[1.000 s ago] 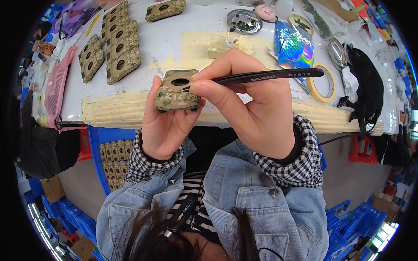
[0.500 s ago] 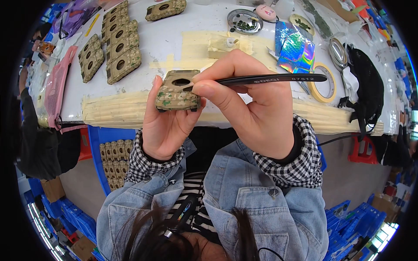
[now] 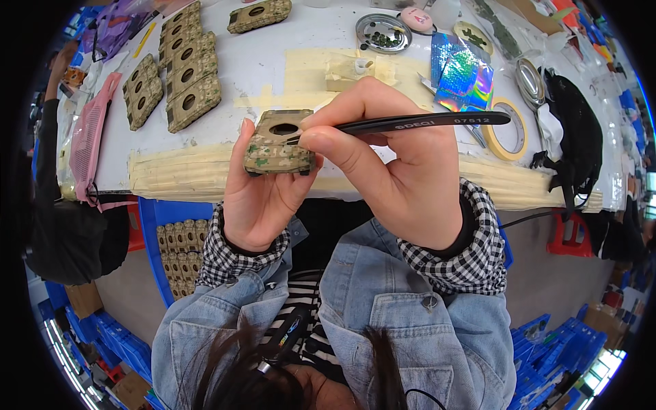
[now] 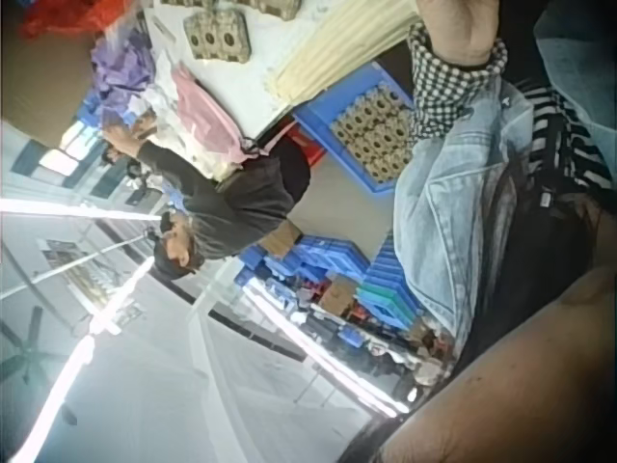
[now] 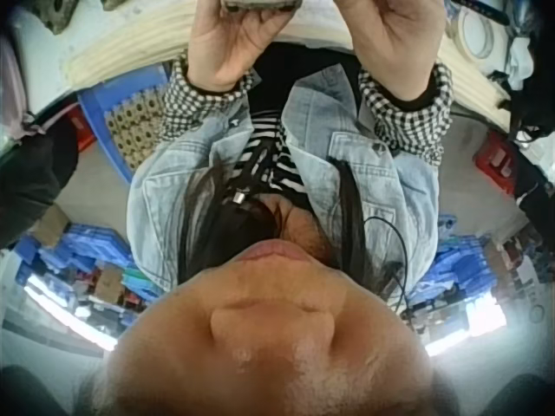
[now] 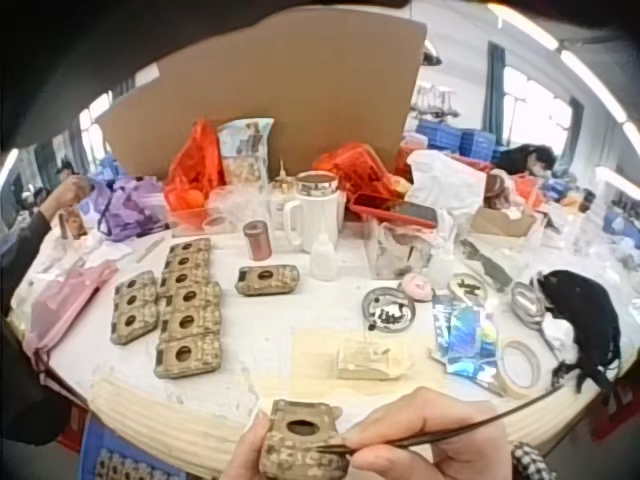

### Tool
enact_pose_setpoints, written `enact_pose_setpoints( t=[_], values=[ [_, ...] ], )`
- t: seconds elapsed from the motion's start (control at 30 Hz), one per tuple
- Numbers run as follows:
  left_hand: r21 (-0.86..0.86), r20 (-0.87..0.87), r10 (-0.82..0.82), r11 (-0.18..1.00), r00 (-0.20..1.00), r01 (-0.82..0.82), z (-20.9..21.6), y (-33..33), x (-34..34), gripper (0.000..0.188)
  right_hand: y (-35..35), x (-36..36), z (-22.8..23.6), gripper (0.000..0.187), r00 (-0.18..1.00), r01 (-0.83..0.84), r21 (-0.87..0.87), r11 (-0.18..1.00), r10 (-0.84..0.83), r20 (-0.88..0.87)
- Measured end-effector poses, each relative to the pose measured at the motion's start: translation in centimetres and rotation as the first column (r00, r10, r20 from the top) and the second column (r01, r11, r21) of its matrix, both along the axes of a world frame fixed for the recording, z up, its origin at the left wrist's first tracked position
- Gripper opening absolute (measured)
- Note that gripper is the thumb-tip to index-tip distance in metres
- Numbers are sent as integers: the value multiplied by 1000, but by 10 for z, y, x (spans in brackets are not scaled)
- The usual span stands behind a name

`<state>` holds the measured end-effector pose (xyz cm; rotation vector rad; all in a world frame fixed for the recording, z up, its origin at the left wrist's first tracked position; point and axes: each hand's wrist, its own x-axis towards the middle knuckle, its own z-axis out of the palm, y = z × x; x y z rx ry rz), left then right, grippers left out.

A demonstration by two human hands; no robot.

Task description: Detailing toy tank hulls using tweezers, a pen, and scissors at a workbench.

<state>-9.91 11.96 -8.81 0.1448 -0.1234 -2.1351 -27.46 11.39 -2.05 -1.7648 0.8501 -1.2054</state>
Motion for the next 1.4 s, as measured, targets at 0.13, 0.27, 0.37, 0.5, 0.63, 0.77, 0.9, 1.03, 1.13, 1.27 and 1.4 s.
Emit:
enact_pose_setpoints(
  t=[0.13, 0.27, 0.37, 0.5, 0.63, 0.77, 0.9, 1.03, 1.13, 1.27, 1.4],
  values=[
    [1, 5, 4, 1000, 1000, -4, 1, 0, 0, 51, 0, 0, 0, 15, 1000, 0, 3, 1000, 0, 0],
    [-11, 14, 1, 1000, 1000, -1, 0, 0, 1, 50, 0, 0, 0, 15, 1000, -2, 6, 1000, 2, 6],
    [-18, 3, -4, 1000, 1000, 4, 0, -1, 1, 50, 0, 1, -1, 16, 1000, -6, 11, 1000, 6, 21],
    [-17, -3, -4, 1000, 1000, 4, 0, -1, 0, 50, -1, 0, -1, 17, 1000, -11, 2, 1000, 11, 5],
    [-18, -36, -18, 1000, 999, 17, -2, -1, 1, 53, -1, -2, 0, 19, 1000, -6, 9, 1000, 6, -6],
    [-9, -15, 0, 1000, 1000, 0, -3, -2, 2, 59, -2, -4, -3, 23, 987, 56, -20, 998, -52, 149],
    [-6, 13, 38, 999, 999, -38, -2, -2, 0, 62, -7, -12, -4, 21, 977, 186, -98, 978, -173, 123],
    [5, -5, 28, 1000, 1000, -28, -2, -3, 1, 63, -25, -23, -19, 14, 920, 383, -270, 883, -390, 30],
    [2, -15, 20, 1000, 1000, -20, -5, -3, 1, 64, -39, -27, -24, 8, 778, 423, -503, 754, -586, -224],
    [5, -30, 13, 1000, 999, -13, -6, -4, 3, 65, -52, -26, -34, 15, 659, 326, -674, 663, -670, -341],
    [11, -38, 10, 1000, 999, -9, -6, -4, 3, 66, -56, -25, -40, 15, 670, 350, -637, 687, -659, -342]
  ],
)
